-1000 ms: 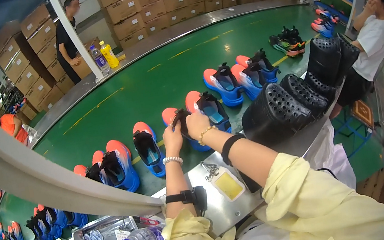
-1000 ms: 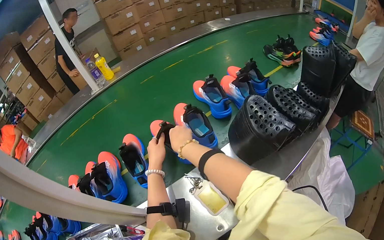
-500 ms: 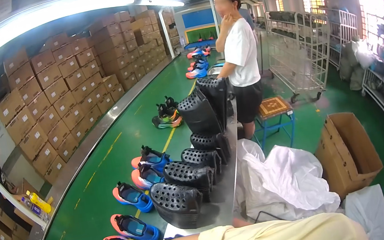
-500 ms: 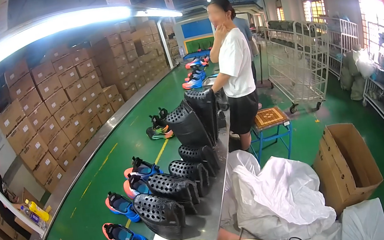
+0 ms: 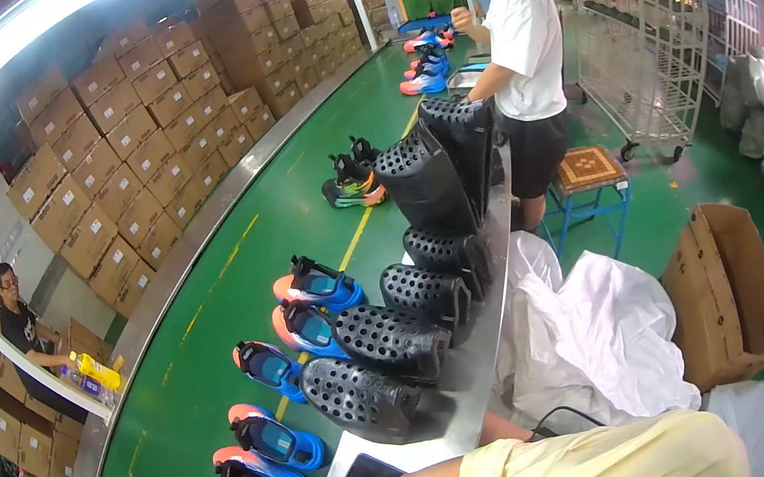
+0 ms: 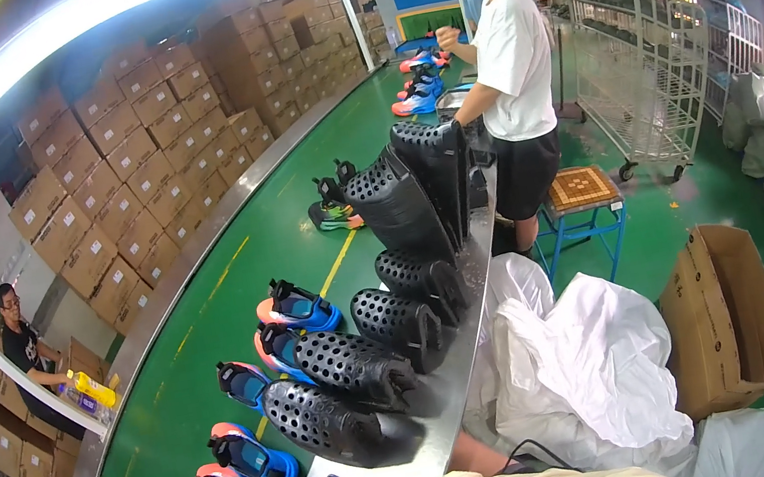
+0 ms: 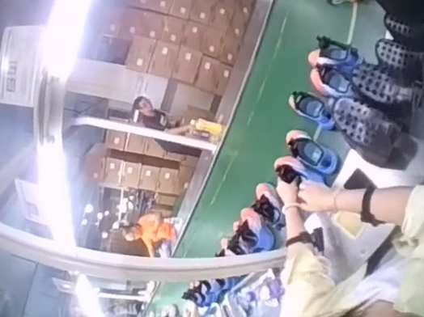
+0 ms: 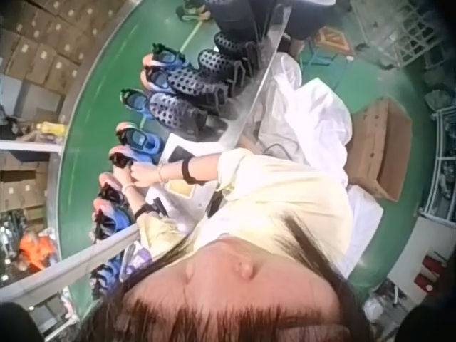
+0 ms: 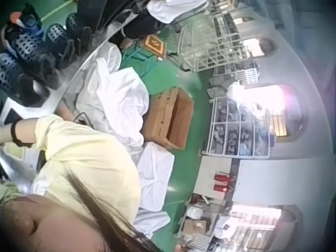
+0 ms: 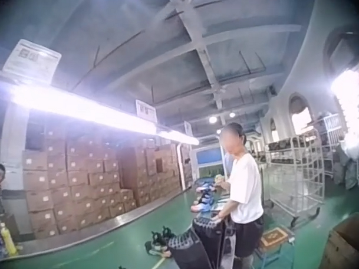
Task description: Assembling and inspecting shoes on a production line.
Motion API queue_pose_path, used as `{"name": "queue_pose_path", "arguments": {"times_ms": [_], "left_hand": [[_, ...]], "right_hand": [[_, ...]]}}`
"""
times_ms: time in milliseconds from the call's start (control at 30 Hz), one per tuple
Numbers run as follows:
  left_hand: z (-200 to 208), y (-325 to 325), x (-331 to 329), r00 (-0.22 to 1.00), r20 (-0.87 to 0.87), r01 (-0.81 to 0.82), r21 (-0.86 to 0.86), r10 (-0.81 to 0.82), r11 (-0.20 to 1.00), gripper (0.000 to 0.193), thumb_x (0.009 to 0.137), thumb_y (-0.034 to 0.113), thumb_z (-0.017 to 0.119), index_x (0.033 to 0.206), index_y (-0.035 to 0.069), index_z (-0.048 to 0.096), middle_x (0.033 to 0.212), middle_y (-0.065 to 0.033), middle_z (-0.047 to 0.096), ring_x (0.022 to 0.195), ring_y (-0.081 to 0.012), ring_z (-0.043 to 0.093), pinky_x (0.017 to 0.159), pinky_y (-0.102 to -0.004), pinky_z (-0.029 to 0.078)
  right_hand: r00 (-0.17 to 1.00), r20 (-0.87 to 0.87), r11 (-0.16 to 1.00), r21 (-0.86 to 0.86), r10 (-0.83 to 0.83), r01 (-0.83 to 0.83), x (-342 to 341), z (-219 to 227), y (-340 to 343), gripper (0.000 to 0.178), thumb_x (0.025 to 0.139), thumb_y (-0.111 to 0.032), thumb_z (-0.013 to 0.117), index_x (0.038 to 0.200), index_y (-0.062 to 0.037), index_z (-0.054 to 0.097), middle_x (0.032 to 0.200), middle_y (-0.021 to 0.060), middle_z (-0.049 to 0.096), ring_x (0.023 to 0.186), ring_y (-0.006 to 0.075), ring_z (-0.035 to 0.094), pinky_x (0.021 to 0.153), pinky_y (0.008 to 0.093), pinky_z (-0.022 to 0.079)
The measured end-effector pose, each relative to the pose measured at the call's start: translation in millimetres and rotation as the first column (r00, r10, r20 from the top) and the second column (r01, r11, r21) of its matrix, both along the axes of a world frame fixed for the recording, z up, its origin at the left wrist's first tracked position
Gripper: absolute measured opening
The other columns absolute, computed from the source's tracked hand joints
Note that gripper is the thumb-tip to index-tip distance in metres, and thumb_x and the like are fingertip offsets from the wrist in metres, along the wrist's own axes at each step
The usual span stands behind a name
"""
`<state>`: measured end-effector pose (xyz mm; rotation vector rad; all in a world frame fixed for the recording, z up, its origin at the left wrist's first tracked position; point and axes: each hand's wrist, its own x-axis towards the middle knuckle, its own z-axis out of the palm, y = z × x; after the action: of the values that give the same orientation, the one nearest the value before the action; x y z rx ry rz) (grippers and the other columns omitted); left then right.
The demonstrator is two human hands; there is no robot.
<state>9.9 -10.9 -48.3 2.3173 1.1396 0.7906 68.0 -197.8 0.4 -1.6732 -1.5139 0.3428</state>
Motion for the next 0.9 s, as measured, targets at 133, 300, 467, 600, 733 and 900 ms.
{"name": "queue_pose_path", "arguments": {"times_ms": [133, 300, 467, 600, 733, 900], "left_hand": [[5.2, 1.4, 8.3, 0.989, 0.052, 0.145, -0.183, -0.138, 0.972, 0.062, 0.055, 0.002, 0.084, 0.111, -0.002, 0.057, 0.100, -0.0183, 0.067, 0.089, -0.0314, 0.067, 0.083, -0.0383, 0.054], [-32.5, 30.8, 1.8, 0.967, 0.087, 0.252, -0.142, -0.241, 0.957, 0.071, 0.070, 0.001, 0.072, 0.135, 0.003, 0.045, 0.110, -0.0163, 0.064, 0.092, -0.0284, 0.064, 0.081, -0.0354, 0.053], [2.7, 5.3, -3.1, 0.994, -0.077, 0.074, -0.066, -0.079, 0.995, 0.041, 0.082, 0.017, 0.073, 0.116, -0.002, 0.059, 0.112, -0.0103, 0.066, 0.100, -0.0195, 0.062, 0.089, -0.0286, 0.049], [64.7, -13.7, 4.0, 0.974, -0.212, 0.084, -0.006, -0.083, 0.996, 0.046, 0.079, 0.015, 0.073, 0.118, -0.004, 0.058, 0.111, -0.0147, 0.066, 0.099, -0.0249, 0.063, 0.087, -0.0345, 0.050], [158.0, -150.4, 63.2, 0.996, 0.086, -0.050, 0.323, 0.023, 0.945, 0.050, 0.079, 0.016, 0.074, 0.120, -0.004, 0.056, 0.108, -0.0197, 0.066, 0.103, -0.0345, 0.061, 0.092, -0.0405, 0.049], [173.3, -232.3, 124.7, 0.773, -0.634, 0.329, 0.377, -0.017, 0.866, 0.040, 0.093, 0.027, 0.062, 0.121, -0.002, 0.057, 0.116, -0.0178, 0.063, 0.104, -0.0239, 0.062, 0.091, -0.0350, 0.049]], "right_hand": [[1.000, 0.002, 0.986, 0.167, -0.004, 0.004, 9.7, 30.7, -51.0, 0.032, 0.088, -0.034, 0.061, 0.082, -0.0036, 0.066, 0.097, 0.0188, 0.065, 0.095, 0.0350, 0.060, 0.074, 0.0383, 0.048], [0.957, -0.053, 0.958, 0.059, 0.284, -0.281, 33.1, 38.2, -193.9, 0.027, 0.087, -0.030, 0.061, 0.091, -0.0034, 0.065, 0.085, 0.0161, 0.065, 0.084, 0.0312, 0.063, 0.074, 0.0411, 0.049], [0.876, -0.328, 0.925, -0.015, 0.354, -0.380, 65.3, 53.7, -258.4, 0.026, 0.091, -0.034, 0.059, 0.094, -0.0092, 0.068, 0.079, 0.0131, 0.068, 0.071, 0.0312, 0.065, 0.064, 0.0418, 0.049], [0.883, -0.461, 0.994, -0.021, 0.089, -0.111, 73.7, 31.5, -299.6, 0.024, 0.094, -0.031, 0.059, 0.093, -0.0093, 0.069, 0.080, 0.0134, 0.069, 0.071, 0.0322, 0.066, 0.064, 0.0400, 0.050], [0.878, -0.464, 0.993, -0.051, -0.119, 0.108, 88.3, 0.3, -320.1, 0.021, 0.093, -0.030, 0.060, 0.092, -0.0111, 0.068, 0.079, 0.0141, 0.067, 0.069, 0.0325, 0.064, 0.062, 0.0401, 0.049], [0.875, -0.478, 0.996, -0.065, -0.082, 0.058, 94.0, -23.1, -312.2, 0.019, 0.091, -0.029, 0.061, 0.094, -0.0122, 0.069, 0.078, 0.0133, 0.067, 0.066, 0.0327, 0.064, 0.061, 0.0396, 0.049]]}}
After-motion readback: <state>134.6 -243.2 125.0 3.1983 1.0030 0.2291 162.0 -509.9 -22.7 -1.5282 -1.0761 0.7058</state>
